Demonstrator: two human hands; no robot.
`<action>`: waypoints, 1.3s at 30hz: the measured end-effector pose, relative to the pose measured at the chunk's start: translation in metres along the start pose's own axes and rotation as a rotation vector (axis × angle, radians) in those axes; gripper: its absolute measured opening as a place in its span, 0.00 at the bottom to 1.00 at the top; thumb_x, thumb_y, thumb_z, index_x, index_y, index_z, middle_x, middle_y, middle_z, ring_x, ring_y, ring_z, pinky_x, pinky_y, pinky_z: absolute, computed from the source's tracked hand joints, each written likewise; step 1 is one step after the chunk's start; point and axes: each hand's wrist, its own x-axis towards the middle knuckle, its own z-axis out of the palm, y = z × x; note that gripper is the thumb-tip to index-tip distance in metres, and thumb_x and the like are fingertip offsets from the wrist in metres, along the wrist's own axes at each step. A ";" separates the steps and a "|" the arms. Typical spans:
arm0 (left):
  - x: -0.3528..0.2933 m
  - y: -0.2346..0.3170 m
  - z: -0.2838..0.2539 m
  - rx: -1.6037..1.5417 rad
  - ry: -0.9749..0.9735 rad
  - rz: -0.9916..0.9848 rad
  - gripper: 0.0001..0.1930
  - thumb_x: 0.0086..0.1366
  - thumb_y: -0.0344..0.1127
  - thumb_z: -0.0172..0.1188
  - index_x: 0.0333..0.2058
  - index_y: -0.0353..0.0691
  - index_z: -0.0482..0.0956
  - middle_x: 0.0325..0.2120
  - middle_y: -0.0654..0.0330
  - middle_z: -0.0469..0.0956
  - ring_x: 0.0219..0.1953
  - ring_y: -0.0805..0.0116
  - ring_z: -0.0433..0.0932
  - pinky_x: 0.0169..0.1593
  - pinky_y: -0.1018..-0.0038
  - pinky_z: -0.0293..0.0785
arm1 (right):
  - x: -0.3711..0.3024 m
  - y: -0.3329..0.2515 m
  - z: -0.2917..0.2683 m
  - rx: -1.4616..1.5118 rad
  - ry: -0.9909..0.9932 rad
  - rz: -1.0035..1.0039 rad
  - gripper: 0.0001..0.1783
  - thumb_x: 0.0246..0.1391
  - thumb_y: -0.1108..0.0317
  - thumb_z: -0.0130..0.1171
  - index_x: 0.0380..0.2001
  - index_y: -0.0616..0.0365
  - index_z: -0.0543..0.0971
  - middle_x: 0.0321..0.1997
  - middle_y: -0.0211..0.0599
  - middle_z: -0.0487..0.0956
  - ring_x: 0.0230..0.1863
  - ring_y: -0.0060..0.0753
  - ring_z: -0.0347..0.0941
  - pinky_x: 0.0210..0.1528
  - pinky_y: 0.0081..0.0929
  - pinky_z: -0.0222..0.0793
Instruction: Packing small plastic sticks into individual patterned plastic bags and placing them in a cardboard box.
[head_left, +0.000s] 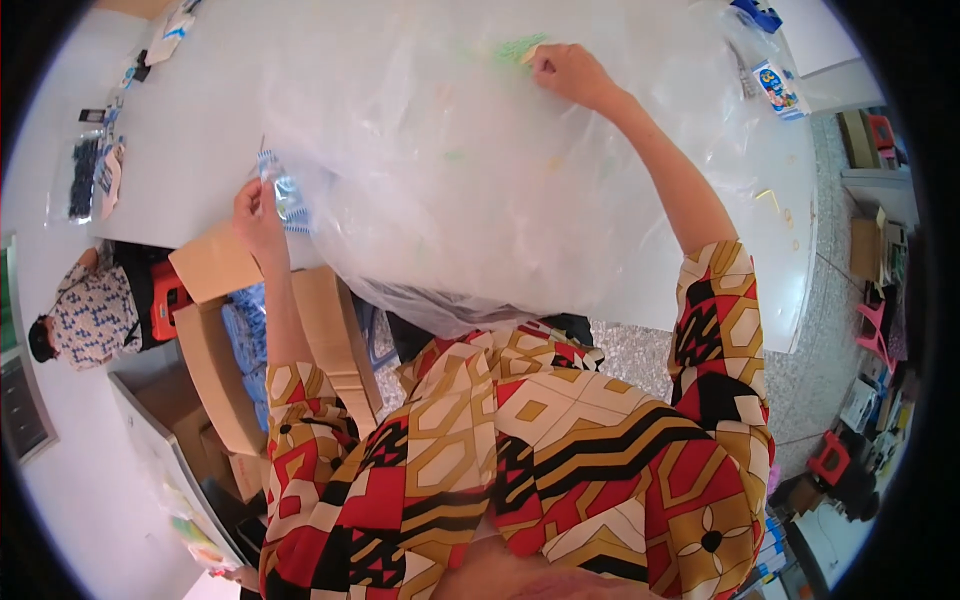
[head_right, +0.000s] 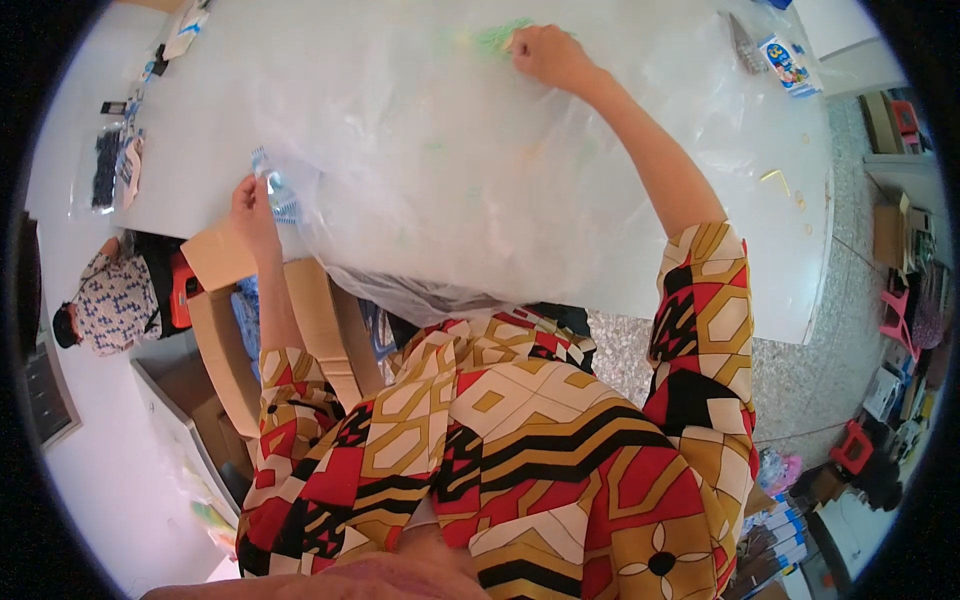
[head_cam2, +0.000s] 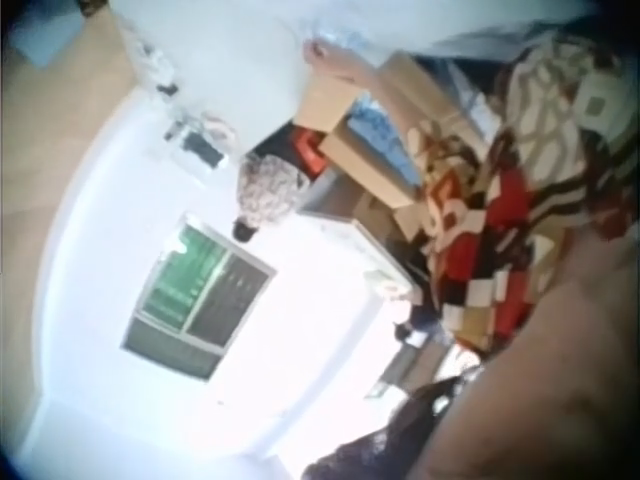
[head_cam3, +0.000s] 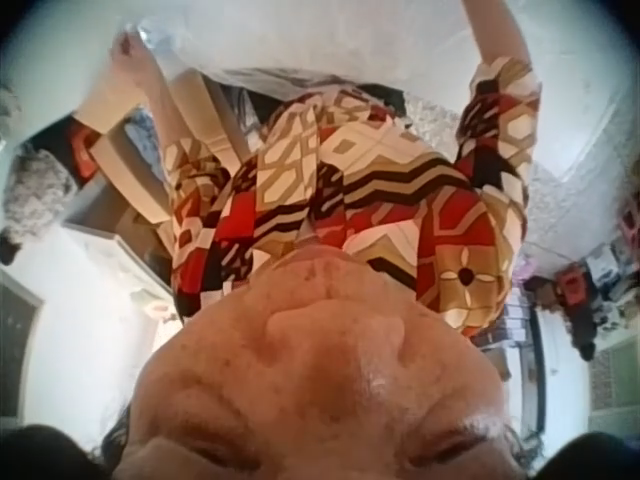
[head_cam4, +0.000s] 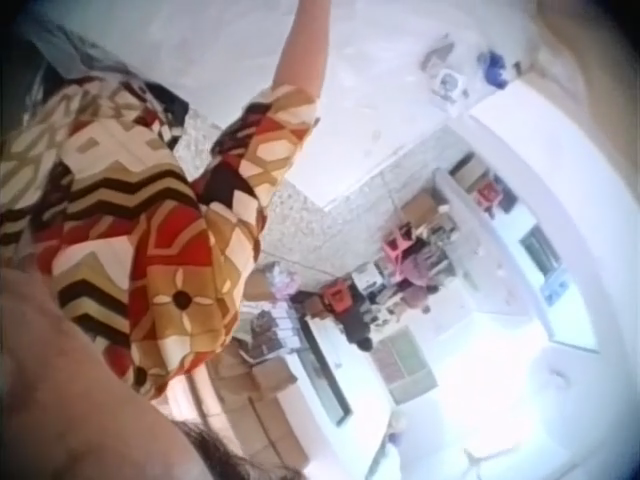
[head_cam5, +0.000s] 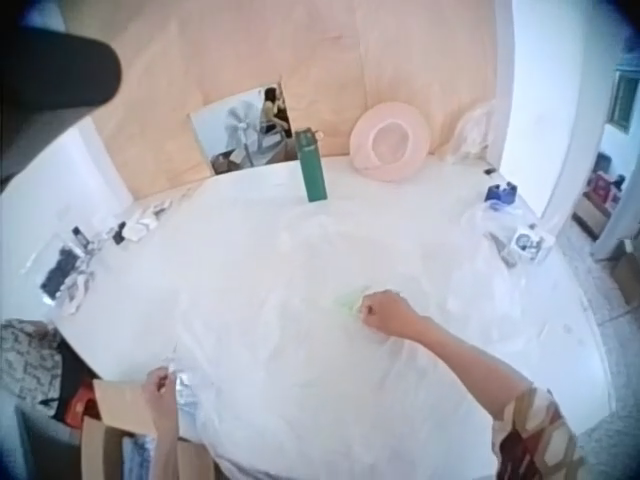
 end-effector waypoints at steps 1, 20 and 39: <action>0.003 0.001 -0.003 0.011 0.003 -0.012 0.09 0.64 0.31 0.57 0.38 0.32 0.75 0.32 0.62 0.77 0.35 0.80 0.73 0.39 0.82 0.69 | -0.001 0.003 -0.001 0.101 0.034 -0.007 0.05 0.45 0.69 0.57 0.25 0.58 0.74 0.21 0.34 0.75 0.22 0.28 0.69 0.28 0.27 0.66; -0.104 0.142 0.033 -0.662 -0.256 -0.301 0.07 0.65 0.30 0.54 0.40 0.35 0.76 0.30 0.67 0.78 0.31 0.83 0.73 0.37 0.85 0.69 | -0.034 -0.152 -0.026 0.778 -0.447 0.038 0.13 0.57 0.63 0.55 0.43 0.56 0.76 0.32 0.25 0.76 0.29 0.16 0.67 0.32 0.17 0.65; -0.148 0.144 0.043 -0.389 -0.816 -0.312 0.10 0.61 0.33 0.60 0.28 0.29 0.79 0.17 0.71 0.70 0.23 0.86 0.61 0.24 0.83 0.59 | -0.098 -0.177 -0.022 0.512 -0.643 0.011 0.06 0.52 0.73 0.58 0.34 0.63 0.77 0.28 0.34 0.76 0.28 0.24 0.67 0.32 0.23 0.65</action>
